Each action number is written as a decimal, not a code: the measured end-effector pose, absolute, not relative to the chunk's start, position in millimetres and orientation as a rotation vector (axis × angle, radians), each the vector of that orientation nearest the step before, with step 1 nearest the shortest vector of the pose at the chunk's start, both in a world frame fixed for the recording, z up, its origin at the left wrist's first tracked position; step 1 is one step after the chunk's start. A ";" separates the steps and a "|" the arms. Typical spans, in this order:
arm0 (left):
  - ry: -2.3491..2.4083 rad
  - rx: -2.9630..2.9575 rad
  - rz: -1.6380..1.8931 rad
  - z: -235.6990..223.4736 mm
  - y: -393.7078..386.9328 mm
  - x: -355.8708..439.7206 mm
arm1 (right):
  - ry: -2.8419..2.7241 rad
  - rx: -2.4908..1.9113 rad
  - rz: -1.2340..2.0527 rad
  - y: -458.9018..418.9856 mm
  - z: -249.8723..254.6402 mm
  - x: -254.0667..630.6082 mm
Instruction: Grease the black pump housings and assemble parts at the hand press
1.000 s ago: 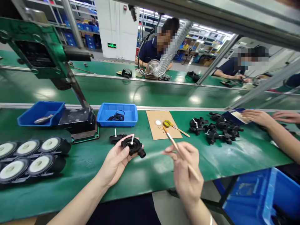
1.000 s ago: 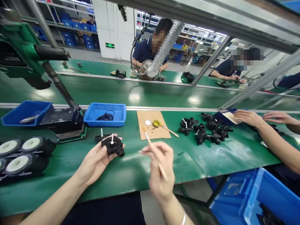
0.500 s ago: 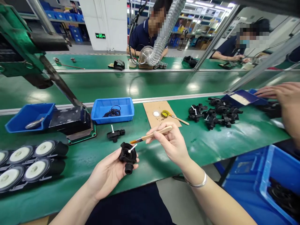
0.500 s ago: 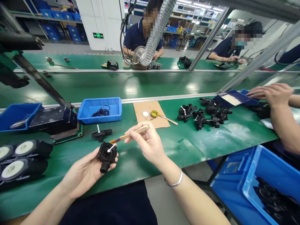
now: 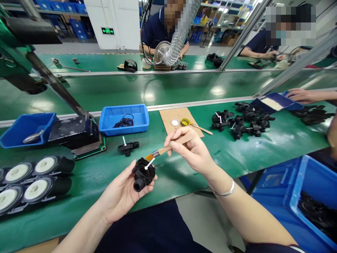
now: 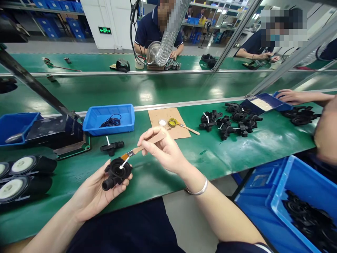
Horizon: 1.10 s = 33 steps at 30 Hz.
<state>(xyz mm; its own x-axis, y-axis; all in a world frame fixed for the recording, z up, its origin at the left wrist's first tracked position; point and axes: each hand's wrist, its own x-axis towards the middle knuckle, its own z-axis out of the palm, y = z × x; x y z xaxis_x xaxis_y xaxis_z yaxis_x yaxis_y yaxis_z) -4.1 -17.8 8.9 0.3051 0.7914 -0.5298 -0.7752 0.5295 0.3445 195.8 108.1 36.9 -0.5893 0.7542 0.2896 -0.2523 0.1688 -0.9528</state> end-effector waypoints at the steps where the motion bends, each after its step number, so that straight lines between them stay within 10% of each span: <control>1: 0.706 0.024 1.031 8.9 -17.8 -4.1 | -1.643 -0.481 1.565 107.9 38.2 195.3; 33: 0.788 0.014 1.002 13.1 -14.2 -1.9 | -1.904 -0.183 1.364 112.6 36.4 191.2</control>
<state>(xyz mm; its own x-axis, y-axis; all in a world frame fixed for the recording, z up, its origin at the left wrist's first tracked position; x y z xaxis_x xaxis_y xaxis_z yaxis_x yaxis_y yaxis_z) -1.9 -14.2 13.1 0.2918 0.7563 -0.5856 -0.7468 0.5626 0.3545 191.2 112.6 36.4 -0.6921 0.5207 0.4999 -0.3057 0.4159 -0.8565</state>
